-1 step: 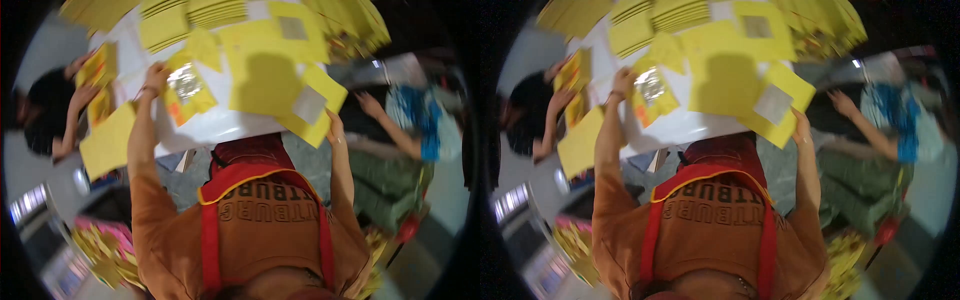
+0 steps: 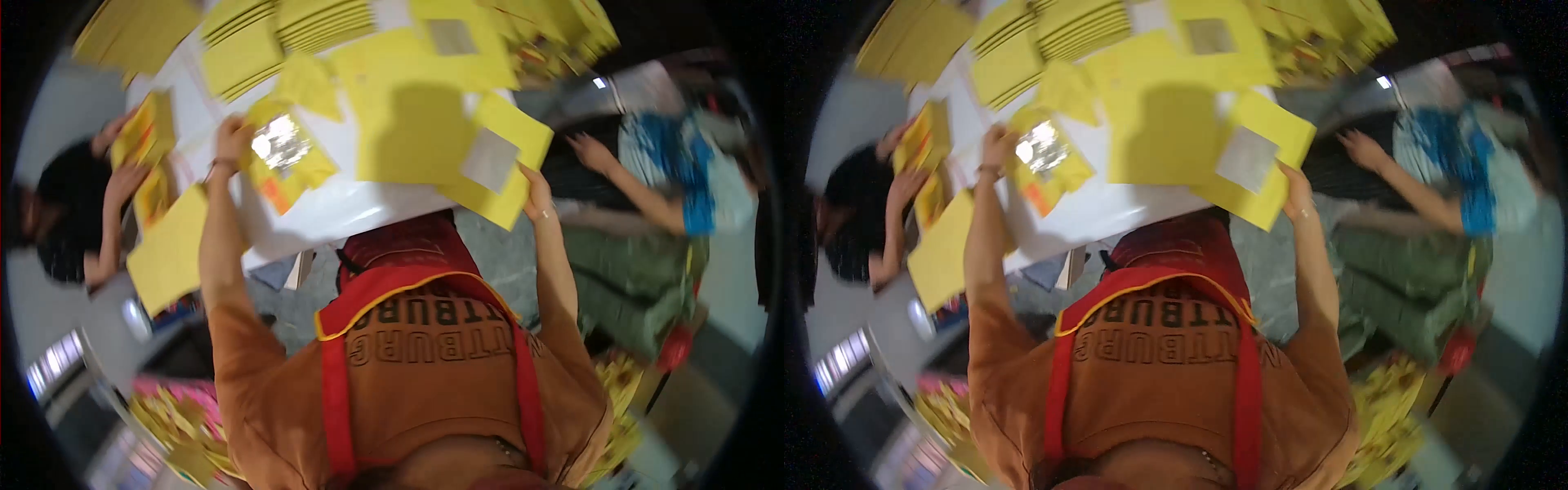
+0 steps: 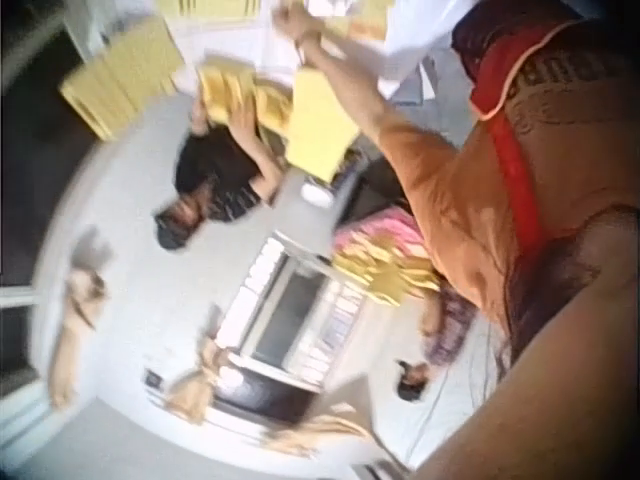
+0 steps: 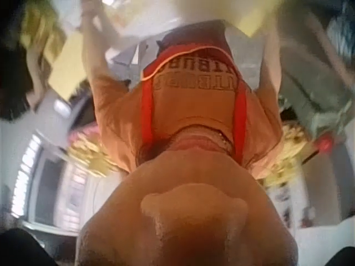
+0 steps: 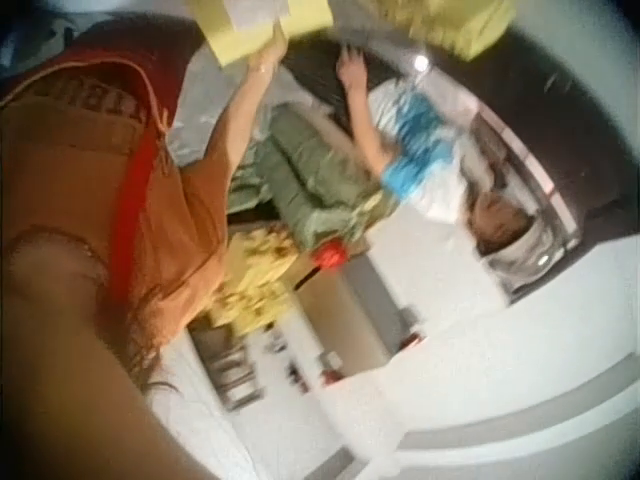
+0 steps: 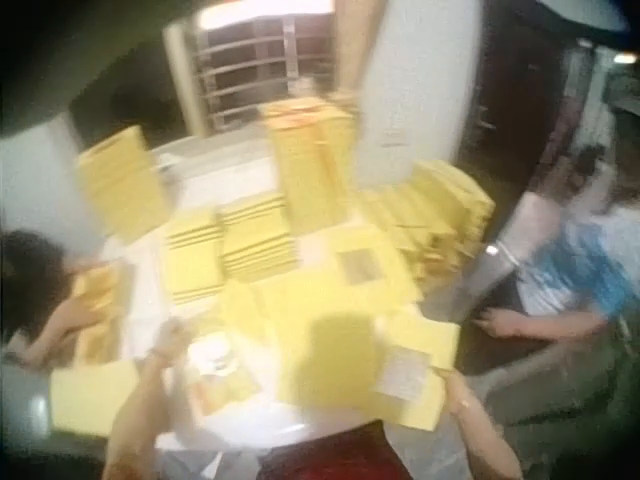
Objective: Folding and stacking yellow joss paper sheets with silver foil inserts.
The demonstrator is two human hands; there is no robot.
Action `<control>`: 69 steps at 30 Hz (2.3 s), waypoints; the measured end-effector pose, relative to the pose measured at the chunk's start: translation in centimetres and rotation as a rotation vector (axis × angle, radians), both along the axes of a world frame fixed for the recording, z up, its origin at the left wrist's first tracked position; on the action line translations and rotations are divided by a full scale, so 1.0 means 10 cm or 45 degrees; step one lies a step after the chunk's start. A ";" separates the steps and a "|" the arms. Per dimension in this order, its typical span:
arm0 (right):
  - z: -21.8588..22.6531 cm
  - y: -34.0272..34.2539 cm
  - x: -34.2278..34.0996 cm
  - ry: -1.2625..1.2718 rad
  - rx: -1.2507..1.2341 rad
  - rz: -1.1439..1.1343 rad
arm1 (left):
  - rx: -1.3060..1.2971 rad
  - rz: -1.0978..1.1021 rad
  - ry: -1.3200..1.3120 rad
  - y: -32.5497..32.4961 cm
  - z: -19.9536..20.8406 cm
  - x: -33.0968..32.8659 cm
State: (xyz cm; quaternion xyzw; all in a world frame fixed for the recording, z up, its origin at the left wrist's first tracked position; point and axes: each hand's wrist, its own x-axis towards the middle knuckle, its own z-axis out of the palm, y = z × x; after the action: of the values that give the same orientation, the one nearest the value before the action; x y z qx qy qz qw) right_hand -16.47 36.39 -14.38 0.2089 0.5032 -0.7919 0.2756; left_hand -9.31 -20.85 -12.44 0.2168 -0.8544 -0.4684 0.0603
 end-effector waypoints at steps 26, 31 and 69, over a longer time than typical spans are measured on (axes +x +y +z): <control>0.05 0.34 0.01 0.057 -0.432 0.179 | 0.575 -1.196 -0.366 4.17 0.25 -1.48; 0.09 0.37 0.01 0.080 -0.398 0.134 | 0.357 -1.076 -0.395 4.10 0.09 -1.64; -0.03 0.26 0.05 0.003 -0.324 -0.031 | -0.429 -1.160 -0.125 4.03 0.05 -1.66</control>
State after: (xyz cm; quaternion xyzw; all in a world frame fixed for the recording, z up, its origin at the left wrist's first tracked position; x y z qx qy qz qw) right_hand -15.94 39.04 -14.72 0.1774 0.3963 -0.8530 0.2895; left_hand -25.94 19.50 -11.90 -0.1703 -0.9281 -0.2915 -0.1570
